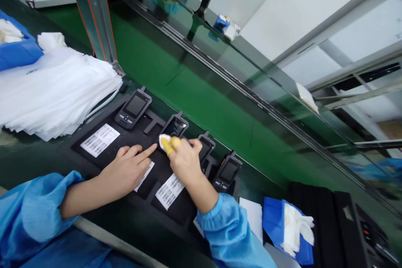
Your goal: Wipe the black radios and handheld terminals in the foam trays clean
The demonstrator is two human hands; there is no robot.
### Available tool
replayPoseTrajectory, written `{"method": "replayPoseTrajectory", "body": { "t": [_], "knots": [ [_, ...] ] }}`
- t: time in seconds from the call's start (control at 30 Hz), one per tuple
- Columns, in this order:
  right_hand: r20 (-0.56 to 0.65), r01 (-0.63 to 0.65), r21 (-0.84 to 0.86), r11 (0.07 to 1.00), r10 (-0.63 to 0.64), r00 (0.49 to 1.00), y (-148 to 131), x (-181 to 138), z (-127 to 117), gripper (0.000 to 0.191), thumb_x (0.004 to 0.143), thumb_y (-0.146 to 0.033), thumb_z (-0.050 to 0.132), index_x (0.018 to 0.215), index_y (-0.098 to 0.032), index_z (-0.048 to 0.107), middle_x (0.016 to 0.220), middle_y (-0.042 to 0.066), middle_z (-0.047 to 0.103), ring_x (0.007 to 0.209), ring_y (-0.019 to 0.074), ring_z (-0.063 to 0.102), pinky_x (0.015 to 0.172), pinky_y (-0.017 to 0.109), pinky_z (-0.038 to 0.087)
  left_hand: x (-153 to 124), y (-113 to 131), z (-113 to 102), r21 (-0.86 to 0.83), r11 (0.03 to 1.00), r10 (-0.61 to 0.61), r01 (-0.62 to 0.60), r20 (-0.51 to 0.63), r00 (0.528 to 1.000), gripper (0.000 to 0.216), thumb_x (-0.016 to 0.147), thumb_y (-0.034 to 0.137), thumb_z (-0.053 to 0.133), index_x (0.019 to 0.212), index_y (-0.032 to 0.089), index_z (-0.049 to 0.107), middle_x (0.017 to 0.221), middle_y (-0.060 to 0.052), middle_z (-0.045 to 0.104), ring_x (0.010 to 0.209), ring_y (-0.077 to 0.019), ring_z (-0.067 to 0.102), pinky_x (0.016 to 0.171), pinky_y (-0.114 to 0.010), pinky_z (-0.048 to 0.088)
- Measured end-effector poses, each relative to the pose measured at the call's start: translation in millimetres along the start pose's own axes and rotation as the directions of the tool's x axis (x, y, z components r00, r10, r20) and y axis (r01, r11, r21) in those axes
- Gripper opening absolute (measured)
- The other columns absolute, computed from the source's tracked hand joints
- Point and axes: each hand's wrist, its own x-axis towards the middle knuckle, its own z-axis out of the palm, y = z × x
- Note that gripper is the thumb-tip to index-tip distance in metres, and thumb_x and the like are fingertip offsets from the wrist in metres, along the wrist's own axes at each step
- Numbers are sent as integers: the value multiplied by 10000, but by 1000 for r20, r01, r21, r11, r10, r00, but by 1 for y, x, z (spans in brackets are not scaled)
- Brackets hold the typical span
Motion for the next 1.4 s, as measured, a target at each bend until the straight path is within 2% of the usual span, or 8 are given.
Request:
{"method": "replayPoseTrajectory", "body": {
  "t": [0.17, 0.33, 0.47, 0.73, 0.9, 1.07, 1.2, 1.4],
  "knots": [
    [-16, -139, -120, 983, 138, 990, 21, 38, 8, 264, 852, -80, 455, 829, -219, 679, 907, 31, 623, 811, 171, 452, 842, 406, 179, 1, 0, -1, 3, 1000, -5, 4, 34, 999, 115, 828, 161, 538, 904, 159, 624, 1417, -71, 456, 1028, -303, 502, 775, -440, 381],
    [14, 49, -12, 999, -49, 999, -9, 12, 4, 241, 842, -97, 481, 747, -215, 668, 841, 19, 610, 796, 161, 442, 843, 402, 190, 0, 0, -3, -11, 1000, -2, 3, 27, 1000, 121, 836, 156, 521, 890, 157, 629, 1382, -86, 494, 996, -298, 518, 748, -432, 381],
    [24, 86, 38, 996, -87, 996, -23, -6, -2, 246, 852, -95, 479, 799, -234, 675, 826, -3, 617, 775, 141, 441, 841, 386, 200, -3, -1, -2, -52, 998, -27, 26, -24, 999, 113, 822, 126, 520, 844, 156, 626, 1313, -93, 554, 992, -281, 527, 772, -426, 380],
    [-58, -134, -179, 975, 125, 990, 18, 41, 7, 264, 837, -64, 461, 795, -203, 681, 878, 34, 619, 793, 156, 451, 847, 394, 186, 2, 1, -4, 21, 999, -37, 37, -10, 999, 113, 825, 140, 522, 862, 170, 625, 1412, -68, 464, 1042, -300, 520, 781, -442, 374],
    [-17, -218, -141, 966, 217, 976, 35, 16, 7, 283, 762, -21, 470, 701, -204, 676, 881, 30, 616, 803, 160, 458, 838, 403, 187, 3, 1, -3, 35, 999, -24, 24, -5, 1000, 135, 810, 113, 515, 866, 176, 620, 1426, -57, 445, 1045, -304, 524, 773, -444, 376],
    [-11, -129, -50, 990, 128, 992, 0, -22, 1, 292, 781, -45, 488, 860, -236, 694, 900, 14, 625, 795, 150, 455, 841, 398, 195, 2, 1, 0, 36, 999, -34, 34, -17, 999, 127, 833, 131, 505, 869, 173, 619, 1419, -58, 455, 1053, -306, 522, 781, -451, 375],
    [-15, -7, 11, 1000, 7, 1000, -18, -20, -2, 258, 816, -68, 496, 865, -237, 684, 865, -3, 633, 774, 139, 450, 858, 389, 197, 3, 2, 0, 31, 999, -34, 34, -24, 999, 131, 838, 136, 502, 871, 171, 624, 1406, -59, 471, 1022, -298, 534, 772, -449, 378],
    [-97, -196, -144, 970, 183, 978, 16, 9, 4, 285, 775, -26, 480, 825, -214, 689, 888, 24, 638, 787, 156, 453, 844, 392, 190, 4, 2, 0, 41, 998, -37, 38, -37, 999, 128, 832, 129, 511, 868, 174, 625, 1411, -55, 466, 1036, -296, 526, 771, -440, 374]
  ]
}}
